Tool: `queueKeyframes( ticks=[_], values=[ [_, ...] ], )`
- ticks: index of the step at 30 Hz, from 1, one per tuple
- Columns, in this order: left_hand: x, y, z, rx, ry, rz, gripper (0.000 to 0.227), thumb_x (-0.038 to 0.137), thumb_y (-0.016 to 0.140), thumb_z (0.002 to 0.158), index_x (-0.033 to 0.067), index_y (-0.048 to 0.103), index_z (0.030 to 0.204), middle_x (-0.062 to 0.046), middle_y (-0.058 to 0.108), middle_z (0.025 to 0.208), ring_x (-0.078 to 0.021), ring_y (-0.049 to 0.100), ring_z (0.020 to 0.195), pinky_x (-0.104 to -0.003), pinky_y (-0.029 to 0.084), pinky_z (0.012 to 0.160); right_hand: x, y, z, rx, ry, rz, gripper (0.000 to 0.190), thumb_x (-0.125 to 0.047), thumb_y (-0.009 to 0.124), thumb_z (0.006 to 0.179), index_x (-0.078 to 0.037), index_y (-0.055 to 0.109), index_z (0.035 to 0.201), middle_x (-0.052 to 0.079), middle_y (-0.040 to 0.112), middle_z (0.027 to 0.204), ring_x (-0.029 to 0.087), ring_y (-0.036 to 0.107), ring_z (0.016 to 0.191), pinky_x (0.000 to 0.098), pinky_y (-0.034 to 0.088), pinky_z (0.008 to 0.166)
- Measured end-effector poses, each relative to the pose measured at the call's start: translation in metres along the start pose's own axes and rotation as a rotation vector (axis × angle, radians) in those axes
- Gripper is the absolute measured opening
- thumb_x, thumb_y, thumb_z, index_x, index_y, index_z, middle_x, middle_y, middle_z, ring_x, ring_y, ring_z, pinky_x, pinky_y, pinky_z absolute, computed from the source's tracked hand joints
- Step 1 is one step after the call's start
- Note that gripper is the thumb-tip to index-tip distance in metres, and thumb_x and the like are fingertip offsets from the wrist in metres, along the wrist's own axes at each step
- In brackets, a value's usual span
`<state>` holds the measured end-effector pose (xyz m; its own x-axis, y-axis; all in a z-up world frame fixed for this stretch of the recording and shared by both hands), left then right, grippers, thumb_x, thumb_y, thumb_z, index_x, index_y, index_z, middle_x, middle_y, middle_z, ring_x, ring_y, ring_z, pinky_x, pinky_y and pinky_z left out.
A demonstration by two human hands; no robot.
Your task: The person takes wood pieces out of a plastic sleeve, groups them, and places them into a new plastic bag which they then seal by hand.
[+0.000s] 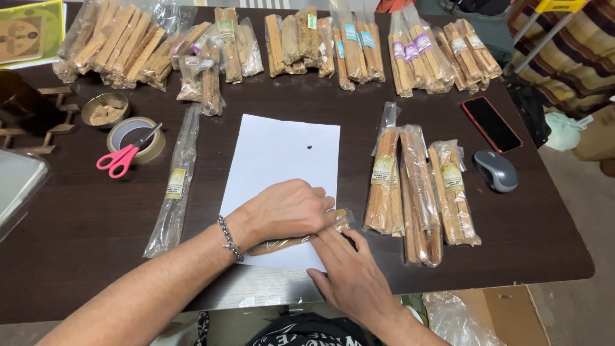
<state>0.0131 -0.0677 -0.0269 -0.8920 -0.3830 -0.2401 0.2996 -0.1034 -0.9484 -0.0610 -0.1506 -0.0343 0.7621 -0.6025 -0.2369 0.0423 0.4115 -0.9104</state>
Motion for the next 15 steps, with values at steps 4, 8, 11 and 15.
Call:
queueKeyframes(
  ticks=[4,8,11,15],
  values=[
    [0.003,0.003,0.003,0.048,0.075,0.020,0.020,0.004,0.062,0.093,0.0173,0.061,0.079,0.003,0.058,0.071,-0.0198,0.057,0.063,-0.038,0.043,0.046,0.001,0.002,-0.001,-0.005,0.006,0.008,0.043,-0.025,0.064,0.097,-0.001,0.057,0.132,0.013,0.064,0.129,0.028,0.060,0.117,0.0480,0.038,0.105],
    [0.000,0.009,0.002,0.024,0.049,-0.033,0.018,0.005,0.062,0.094,0.0168,0.061,0.080,0.003,0.058,0.073,-0.0205,0.058,0.066,-0.038,0.045,0.047,-0.001,0.000,0.000,0.000,-0.003,0.004,0.045,-0.024,0.064,0.098,0.000,0.056,0.134,0.015,0.062,0.137,0.029,0.058,0.125,0.0478,0.038,0.105],
    [-0.008,0.012,-0.003,0.038,-0.053,-0.121,0.013,0.005,0.067,0.091,0.0132,0.061,0.084,0.000,0.056,0.074,-0.0247,0.059,0.067,-0.043,0.044,0.042,-0.002,0.001,-0.002,0.009,-0.026,-0.049,0.044,-0.024,0.063,0.098,0.002,0.056,0.132,0.019,0.058,0.145,0.030,0.053,0.136,0.0483,0.038,0.107],
    [-0.013,-0.001,-0.016,0.238,-0.148,-0.187,0.012,0.005,0.067,0.091,0.0117,0.059,0.085,-0.002,0.054,0.077,-0.0223,0.055,0.065,-0.039,0.038,0.038,-0.003,0.009,-0.006,-0.002,-0.020,-0.122,0.048,-0.027,0.062,0.099,0.003,0.055,0.136,0.020,0.052,0.152,0.032,0.048,0.143,0.0492,0.037,0.113]
  ],
)
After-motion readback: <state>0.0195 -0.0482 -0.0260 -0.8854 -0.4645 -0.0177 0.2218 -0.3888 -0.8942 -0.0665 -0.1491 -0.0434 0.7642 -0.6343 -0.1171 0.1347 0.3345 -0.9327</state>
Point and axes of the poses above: each hand's wrist, its own z-axis towards the middle knuckle, its own y-axis out of the palm, x = y × z, the point moved 7 cm from there along z, towards the middle knuckle
